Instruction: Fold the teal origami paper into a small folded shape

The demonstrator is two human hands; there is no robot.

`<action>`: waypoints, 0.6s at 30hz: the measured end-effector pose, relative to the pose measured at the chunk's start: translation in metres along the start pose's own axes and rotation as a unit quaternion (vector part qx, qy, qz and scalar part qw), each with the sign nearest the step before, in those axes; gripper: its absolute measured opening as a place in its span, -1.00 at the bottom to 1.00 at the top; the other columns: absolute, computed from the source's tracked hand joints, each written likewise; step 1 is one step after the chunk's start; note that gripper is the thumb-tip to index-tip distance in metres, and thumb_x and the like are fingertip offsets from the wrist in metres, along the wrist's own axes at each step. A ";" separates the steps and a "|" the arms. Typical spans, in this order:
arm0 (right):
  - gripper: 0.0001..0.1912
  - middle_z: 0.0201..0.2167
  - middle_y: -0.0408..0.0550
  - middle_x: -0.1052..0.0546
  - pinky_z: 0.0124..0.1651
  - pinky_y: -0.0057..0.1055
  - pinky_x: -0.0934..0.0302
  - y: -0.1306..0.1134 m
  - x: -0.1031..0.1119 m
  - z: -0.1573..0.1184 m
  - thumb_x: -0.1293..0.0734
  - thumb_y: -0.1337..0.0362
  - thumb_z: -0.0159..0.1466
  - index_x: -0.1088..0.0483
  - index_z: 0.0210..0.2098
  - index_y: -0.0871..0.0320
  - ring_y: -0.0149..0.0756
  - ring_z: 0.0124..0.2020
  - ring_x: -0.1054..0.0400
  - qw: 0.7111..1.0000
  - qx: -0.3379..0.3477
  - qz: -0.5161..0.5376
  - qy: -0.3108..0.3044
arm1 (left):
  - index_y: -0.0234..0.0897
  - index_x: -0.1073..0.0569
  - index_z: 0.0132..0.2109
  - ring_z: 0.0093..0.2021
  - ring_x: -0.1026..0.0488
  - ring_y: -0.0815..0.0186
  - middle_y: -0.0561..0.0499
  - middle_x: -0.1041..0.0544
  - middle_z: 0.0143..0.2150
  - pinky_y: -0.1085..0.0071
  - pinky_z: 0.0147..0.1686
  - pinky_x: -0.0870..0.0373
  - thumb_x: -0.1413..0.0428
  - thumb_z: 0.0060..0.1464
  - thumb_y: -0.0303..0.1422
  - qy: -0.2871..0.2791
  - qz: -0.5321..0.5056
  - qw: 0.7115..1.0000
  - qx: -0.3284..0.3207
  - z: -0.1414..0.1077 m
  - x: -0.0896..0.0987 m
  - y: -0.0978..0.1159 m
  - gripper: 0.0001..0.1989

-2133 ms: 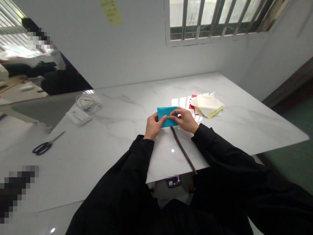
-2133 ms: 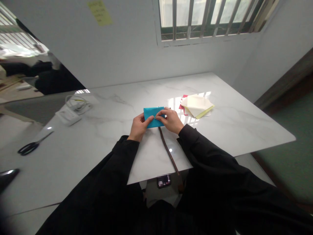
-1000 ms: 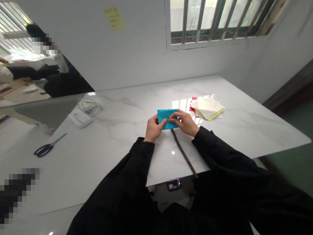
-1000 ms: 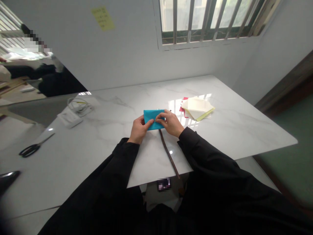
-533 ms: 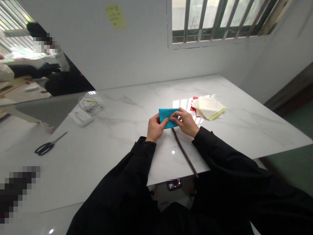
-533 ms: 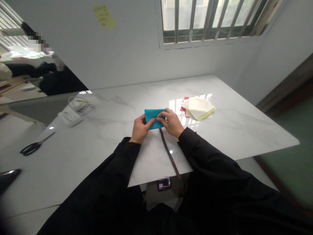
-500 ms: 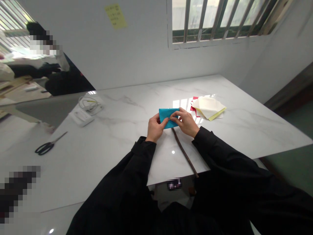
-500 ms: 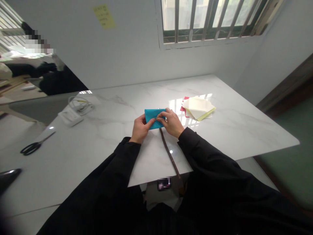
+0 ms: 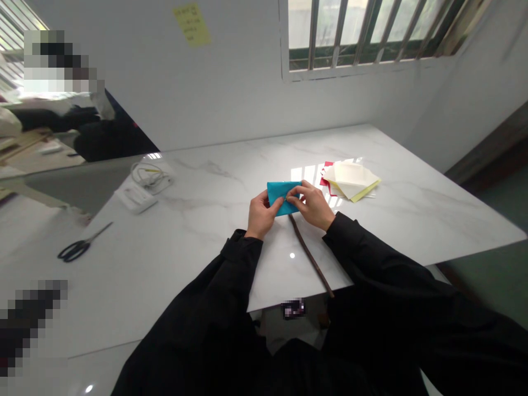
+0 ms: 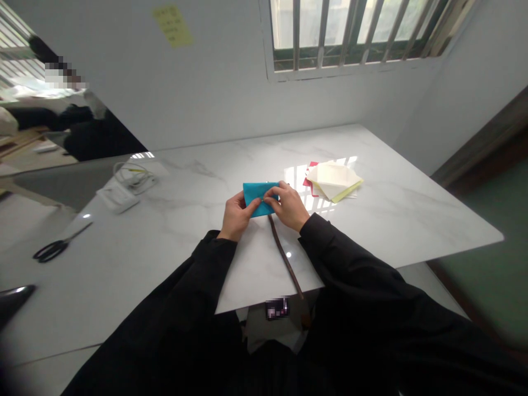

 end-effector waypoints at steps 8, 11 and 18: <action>-0.92 -0.27 -0.05 -0.43 -0.15 -0.25 -0.36 -0.002 0.002 0.001 -0.41 0.33 0.39 -0.57 -0.26 0.11 -0.21 -0.25 -0.39 1.000 -0.013 -0.011 0.011 | -0.33 -0.63 -0.11 -0.25 -0.57 0.20 -0.06 -0.68 -0.22 0.26 -0.14 -0.54 -0.41 0.01 -0.09 -0.010 -0.012 1.000 -0.002 0.000 -0.001 -0.002 -0.57; -0.92 -0.26 -0.04 -0.44 -0.16 -0.25 -0.37 -0.001 0.002 0.001 -0.41 0.33 0.38 -0.57 -0.26 0.12 -0.22 -0.27 -0.39 1.000 -0.017 -0.009 0.012 | -0.34 -0.64 -0.09 -0.23 -0.58 0.19 -0.07 -0.69 -0.20 0.27 -0.13 -0.55 -0.41 0.03 -0.07 -0.019 -0.022 1.000 0.000 0.000 -0.002 0.000 -0.55; -0.93 -0.27 -0.04 -0.45 -0.18 -0.25 -0.37 -0.002 0.003 0.001 -0.42 0.33 0.36 -0.58 -0.27 0.12 -0.23 -0.29 -0.39 0.999 -0.019 -0.007 0.027 | -0.34 -0.64 -0.07 -0.20 -0.60 0.16 -0.10 -0.70 -0.17 0.24 -0.08 -0.54 -0.43 0.03 -0.05 -0.035 -0.029 0.999 -0.002 -0.001 -0.002 0.001 -0.52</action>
Point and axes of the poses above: each hand's wrist, its own z-axis towards the middle knuckle, its own x-axis out of the back of the hand, y = z × x, the point moved 3 cm from there along z, towards the middle knuckle
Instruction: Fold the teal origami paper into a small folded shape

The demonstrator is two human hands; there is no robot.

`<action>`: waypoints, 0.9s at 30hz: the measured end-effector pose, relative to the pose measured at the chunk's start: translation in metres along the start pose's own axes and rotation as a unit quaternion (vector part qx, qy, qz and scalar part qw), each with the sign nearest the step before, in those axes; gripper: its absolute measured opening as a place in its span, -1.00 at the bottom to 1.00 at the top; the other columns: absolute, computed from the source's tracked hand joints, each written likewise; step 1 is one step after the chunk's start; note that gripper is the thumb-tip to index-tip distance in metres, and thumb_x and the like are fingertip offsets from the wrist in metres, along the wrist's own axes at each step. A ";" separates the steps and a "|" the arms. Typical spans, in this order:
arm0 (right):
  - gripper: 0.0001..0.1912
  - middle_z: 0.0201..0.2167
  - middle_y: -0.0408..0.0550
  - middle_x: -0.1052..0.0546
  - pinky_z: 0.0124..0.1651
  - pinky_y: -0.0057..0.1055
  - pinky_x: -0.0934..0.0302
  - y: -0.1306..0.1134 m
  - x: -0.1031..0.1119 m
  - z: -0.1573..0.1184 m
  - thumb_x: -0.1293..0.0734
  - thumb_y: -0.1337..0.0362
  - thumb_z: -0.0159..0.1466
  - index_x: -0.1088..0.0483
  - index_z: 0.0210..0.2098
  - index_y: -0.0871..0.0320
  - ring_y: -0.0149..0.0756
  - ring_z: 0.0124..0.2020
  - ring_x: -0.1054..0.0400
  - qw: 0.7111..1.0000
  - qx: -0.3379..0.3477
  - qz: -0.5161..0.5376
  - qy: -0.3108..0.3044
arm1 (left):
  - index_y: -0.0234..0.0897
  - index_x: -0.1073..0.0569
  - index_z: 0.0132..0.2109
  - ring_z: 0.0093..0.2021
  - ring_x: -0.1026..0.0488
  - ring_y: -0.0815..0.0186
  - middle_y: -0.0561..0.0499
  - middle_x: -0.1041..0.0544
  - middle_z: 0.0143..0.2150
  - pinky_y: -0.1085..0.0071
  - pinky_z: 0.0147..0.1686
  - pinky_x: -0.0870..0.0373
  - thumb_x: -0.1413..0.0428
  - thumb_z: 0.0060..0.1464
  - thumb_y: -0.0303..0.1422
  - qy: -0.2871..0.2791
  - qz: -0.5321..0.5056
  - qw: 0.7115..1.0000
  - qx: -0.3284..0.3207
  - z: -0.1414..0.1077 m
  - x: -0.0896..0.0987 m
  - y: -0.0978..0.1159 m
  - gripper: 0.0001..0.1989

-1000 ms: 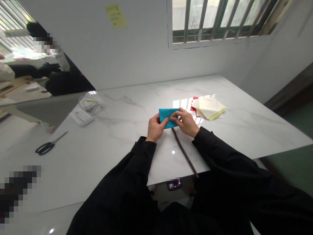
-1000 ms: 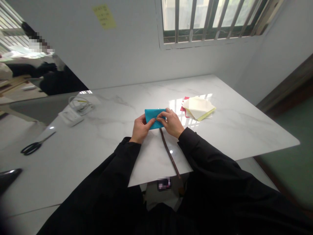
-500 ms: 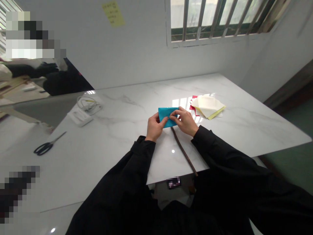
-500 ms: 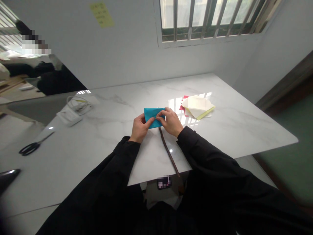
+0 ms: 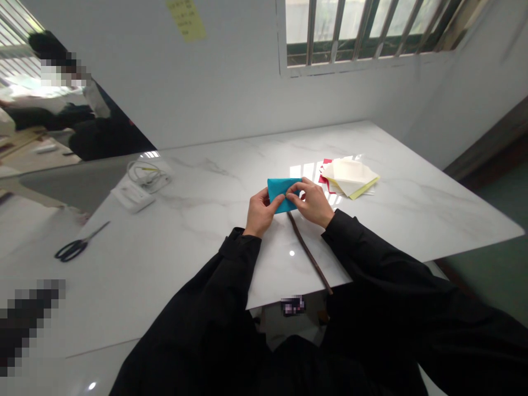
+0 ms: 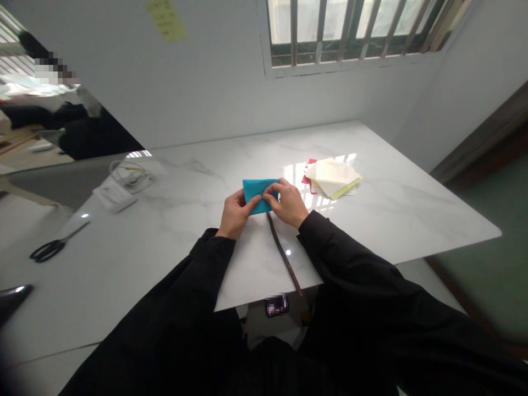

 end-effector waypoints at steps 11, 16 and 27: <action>-0.92 -0.26 -0.02 -0.51 -0.13 -0.23 -0.35 -0.004 0.001 -0.001 -0.44 0.27 0.37 -0.59 -0.26 0.11 -0.19 -0.25 -0.41 1.000 -0.008 -0.011 0.007 | -0.34 -0.66 -0.08 -0.20 -0.59 0.16 -0.09 -0.70 -0.18 0.23 -0.07 -0.54 -0.44 0.01 -0.05 0.008 0.011 1.000 -0.003 0.000 0.001 0.003 -0.52; -0.94 -0.22 -0.02 -0.56 -0.11 -0.24 -0.35 -0.006 0.000 -0.002 -0.43 0.29 0.37 -0.58 -0.25 0.08 -0.19 -0.23 -0.43 1.000 0.000 0.004 0.019 | -0.34 -0.67 -0.08 -0.19 -0.59 0.15 -0.09 -0.71 -0.17 0.21 -0.06 -0.56 -0.44 0.00 -0.04 0.014 0.016 1.000 -0.007 0.001 0.000 0.005 -0.51; -0.89 -0.15 -0.08 -0.59 -0.17 -0.30 -0.35 -0.007 0.000 -0.003 -0.43 0.26 0.36 -0.46 -0.13 0.05 -0.23 -0.23 -0.43 0.999 -0.005 0.036 0.036 | -0.33 -0.66 -0.07 -0.16 -0.60 0.14 -0.09 -0.71 -0.15 0.21 -0.05 -0.57 -0.45 -0.02 -0.03 0.033 0.009 0.999 0.003 0.002 0.001 0.002 -0.49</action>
Point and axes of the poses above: each hand's wrist, its own z-axis towards the middle knuckle, its own x-axis out of the back of the hand, y = z × x, the point moved 3 cm from there along z, towards the middle knuckle
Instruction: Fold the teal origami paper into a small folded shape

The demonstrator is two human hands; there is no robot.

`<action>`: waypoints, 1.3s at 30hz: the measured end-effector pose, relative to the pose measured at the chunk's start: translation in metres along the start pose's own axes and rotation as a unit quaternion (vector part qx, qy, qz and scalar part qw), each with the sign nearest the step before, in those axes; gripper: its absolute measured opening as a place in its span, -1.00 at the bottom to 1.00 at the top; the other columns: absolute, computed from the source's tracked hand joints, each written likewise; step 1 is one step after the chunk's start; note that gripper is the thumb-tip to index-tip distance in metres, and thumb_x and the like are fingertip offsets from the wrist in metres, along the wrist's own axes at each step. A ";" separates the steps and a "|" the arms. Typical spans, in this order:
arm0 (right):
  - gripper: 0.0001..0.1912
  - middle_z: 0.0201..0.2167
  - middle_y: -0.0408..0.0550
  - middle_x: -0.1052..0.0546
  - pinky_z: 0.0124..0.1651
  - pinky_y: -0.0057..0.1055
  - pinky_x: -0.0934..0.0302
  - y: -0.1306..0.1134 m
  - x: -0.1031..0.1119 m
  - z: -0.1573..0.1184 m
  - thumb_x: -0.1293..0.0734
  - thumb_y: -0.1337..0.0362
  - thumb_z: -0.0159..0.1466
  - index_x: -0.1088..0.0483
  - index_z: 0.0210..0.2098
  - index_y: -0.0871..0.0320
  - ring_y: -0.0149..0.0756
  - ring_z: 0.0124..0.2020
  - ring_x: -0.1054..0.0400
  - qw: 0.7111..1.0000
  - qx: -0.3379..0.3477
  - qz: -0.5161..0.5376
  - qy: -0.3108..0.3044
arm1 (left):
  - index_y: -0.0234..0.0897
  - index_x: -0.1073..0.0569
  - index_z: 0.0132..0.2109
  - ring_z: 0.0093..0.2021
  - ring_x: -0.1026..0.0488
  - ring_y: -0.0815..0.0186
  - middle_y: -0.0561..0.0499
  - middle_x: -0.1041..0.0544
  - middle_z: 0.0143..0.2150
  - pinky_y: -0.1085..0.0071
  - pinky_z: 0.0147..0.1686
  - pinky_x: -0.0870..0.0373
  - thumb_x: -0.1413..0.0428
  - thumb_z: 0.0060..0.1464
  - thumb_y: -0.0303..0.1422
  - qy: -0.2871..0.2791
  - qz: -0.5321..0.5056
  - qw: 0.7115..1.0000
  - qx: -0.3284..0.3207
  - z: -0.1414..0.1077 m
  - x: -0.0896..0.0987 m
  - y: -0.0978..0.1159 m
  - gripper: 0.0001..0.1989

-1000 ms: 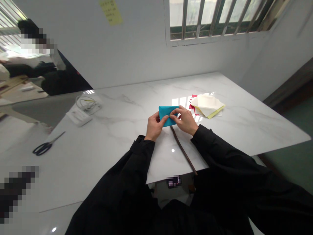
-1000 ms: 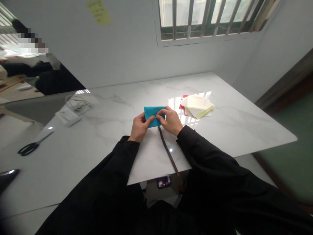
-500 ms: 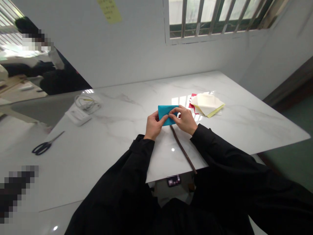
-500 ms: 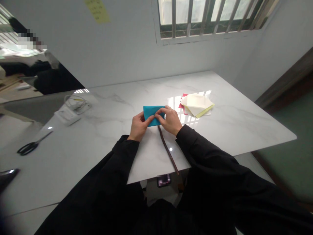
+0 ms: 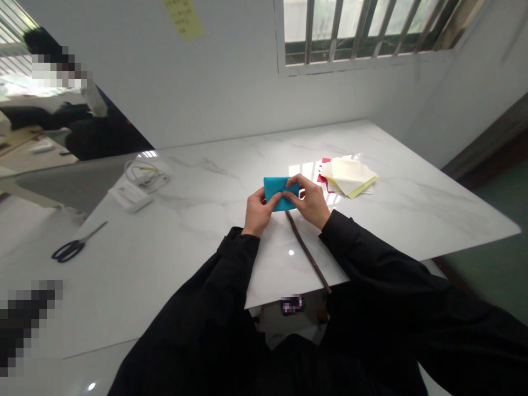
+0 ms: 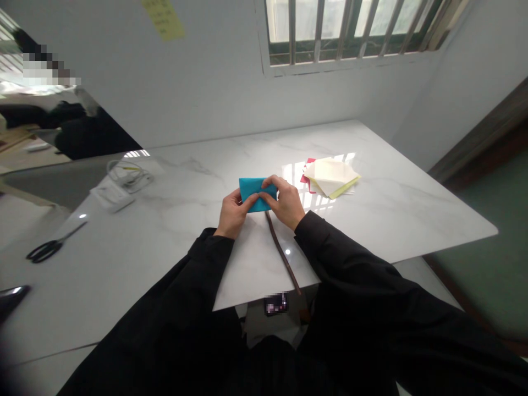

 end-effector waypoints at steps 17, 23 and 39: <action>-0.49 -0.23 0.01 -0.63 -0.12 -0.19 -0.45 0.023 -0.011 0.005 -0.55 -0.03 0.20 -0.53 0.00 0.16 -0.14 -0.23 -0.51 0.973 -0.112 0.196 -0.046 | -0.34 -0.69 -0.10 -0.20 -0.60 0.18 -0.09 -0.72 -0.15 0.27 -0.07 -0.54 -0.48 -0.05 -0.02 0.000 -0.054 0.998 0.026 0.001 0.000 -0.005 -0.48; -0.53 -0.19 0.06 -0.68 -0.03 -0.14 -0.48 0.020 -0.012 0.003 -0.58 -0.06 0.15 -0.60 -0.17 0.20 -0.10 -0.16 -0.56 0.950 -0.157 0.262 -0.068 | -0.34 -0.69 -0.08 -0.16 -0.61 0.17 -0.10 -0.72 -0.12 0.25 -0.01 -0.54 -0.50 -0.07 -0.01 -0.003 -0.076 0.996 0.037 0.002 0.000 -0.007 -0.46; -0.57 -0.23 0.03 -0.68 -0.07 -0.17 -0.46 0.026 -0.015 0.003 -0.60 -0.02 0.13 -0.63 -0.20 0.19 -0.13 -0.19 -0.55 0.946 -0.167 0.270 -0.063 | -0.34 -0.69 -0.11 -0.19 -0.59 0.18 -0.09 -0.71 -0.17 0.28 -0.07 -0.49 -0.50 -0.11 -0.03 0.001 -0.069 0.997 0.045 0.001 0.000 -0.010 -0.47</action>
Point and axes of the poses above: each hand's wrist, its own z-axis towards the middle knuckle, its own x-axis out of the back of the hand, y = z × x, the point moved 3 cm from there along z, towards the middle knuckle
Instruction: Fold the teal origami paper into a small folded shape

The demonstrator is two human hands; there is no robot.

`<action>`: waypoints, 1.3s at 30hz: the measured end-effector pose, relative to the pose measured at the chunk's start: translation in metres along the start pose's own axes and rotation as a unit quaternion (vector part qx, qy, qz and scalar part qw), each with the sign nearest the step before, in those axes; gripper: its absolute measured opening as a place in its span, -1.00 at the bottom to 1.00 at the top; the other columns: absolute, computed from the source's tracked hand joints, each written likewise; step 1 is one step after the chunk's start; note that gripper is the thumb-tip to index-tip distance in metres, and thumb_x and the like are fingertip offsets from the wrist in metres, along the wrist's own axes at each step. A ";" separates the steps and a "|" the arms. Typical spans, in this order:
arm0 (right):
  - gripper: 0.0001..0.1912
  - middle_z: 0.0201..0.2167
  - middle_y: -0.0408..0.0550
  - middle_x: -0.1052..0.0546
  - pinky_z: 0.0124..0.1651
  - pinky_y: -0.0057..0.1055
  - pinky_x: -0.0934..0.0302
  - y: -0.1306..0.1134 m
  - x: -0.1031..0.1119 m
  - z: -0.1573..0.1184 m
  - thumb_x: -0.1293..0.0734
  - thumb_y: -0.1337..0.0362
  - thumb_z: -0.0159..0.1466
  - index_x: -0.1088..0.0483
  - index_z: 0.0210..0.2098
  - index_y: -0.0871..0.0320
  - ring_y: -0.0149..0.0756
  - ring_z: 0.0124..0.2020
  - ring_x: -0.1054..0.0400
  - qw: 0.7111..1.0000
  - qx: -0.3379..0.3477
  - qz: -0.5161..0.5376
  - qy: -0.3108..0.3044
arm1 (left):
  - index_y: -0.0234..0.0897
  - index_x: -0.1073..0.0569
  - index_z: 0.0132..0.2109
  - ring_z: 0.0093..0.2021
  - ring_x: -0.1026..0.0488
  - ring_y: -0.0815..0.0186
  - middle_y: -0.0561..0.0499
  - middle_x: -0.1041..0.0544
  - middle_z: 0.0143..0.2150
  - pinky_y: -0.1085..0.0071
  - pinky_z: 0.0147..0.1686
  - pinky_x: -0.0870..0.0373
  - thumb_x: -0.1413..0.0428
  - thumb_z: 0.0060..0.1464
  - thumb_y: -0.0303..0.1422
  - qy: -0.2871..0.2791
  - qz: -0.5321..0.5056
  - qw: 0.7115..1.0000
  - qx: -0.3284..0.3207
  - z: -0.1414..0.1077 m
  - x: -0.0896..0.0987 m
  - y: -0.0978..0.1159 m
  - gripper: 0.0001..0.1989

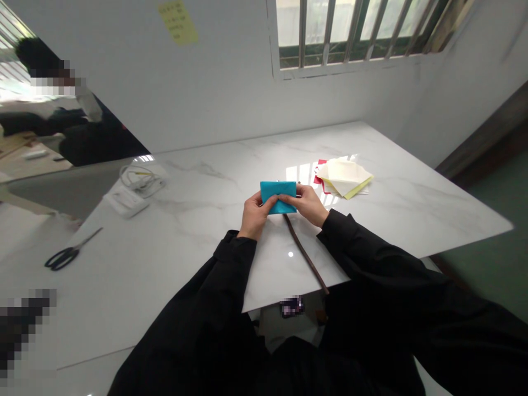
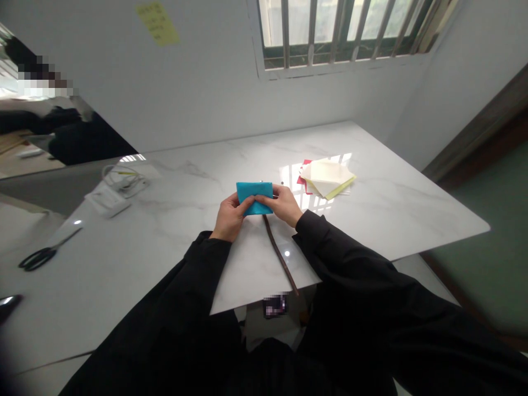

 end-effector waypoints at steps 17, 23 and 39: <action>-0.56 -0.29 0.03 -0.68 -0.16 -0.24 -0.43 0.003 0.001 0.000 -0.59 -0.03 0.12 -0.64 -0.24 0.23 -0.18 -0.29 -0.52 1.000 -0.012 -0.026 0.002 | -0.36 -0.69 -0.17 -0.26 -0.55 0.20 -0.08 -0.69 -0.25 0.29 -0.14 -0.46 -0.51 -0.16 -0.02 0.010 0.021 0.999 0.026 0.000 0.002 0.000 -0.46; -0.57 -0.32 0.01 -0.67 -0.22 -0.29 -0.39 0.003 0.001 0.000 -0.58 -0.04 0.13 -0.64 -0.27 0.23 -0.20 -0.32 -0.51 0.999 -0.010 -0.041 0.005 | -0.35 -0.69 -0.19 -0.29 -0.53 0.21 -0.07 -0.68 -0.29 0.29 -0.15 -0.45 -0.52 -0.18 -0.03 0.013 0.011 0.999 0.033 0.000 0.003 -0.003 -0.47; -0.59 -0.39 -0.03 -0.63 -0.28 -0.34 -0.31 0.005 0.002 0.002 -0.53 -0.03 0.16 -0.62 -0.29 0.23 -0.27 -0.38 -0.43 0.997 0.011 -0.080 0.006 | -0.35 -0.68 -0.23 -0.33 -0.52 0.25 -0.05 -0.67 -0.32 0.31 -0.19 -0.48 -0.52 -0.17 0.02 0.007 0.017 1.000 0.025 0.001 0.004 -0.005 -0.46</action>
Point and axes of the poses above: each hand's wrist, its own z-axis towards the middle knuckle, its own x-axis out of the back of the hand, y = z × x, the point moved 3 cm from there along z, towards the middle knuckle
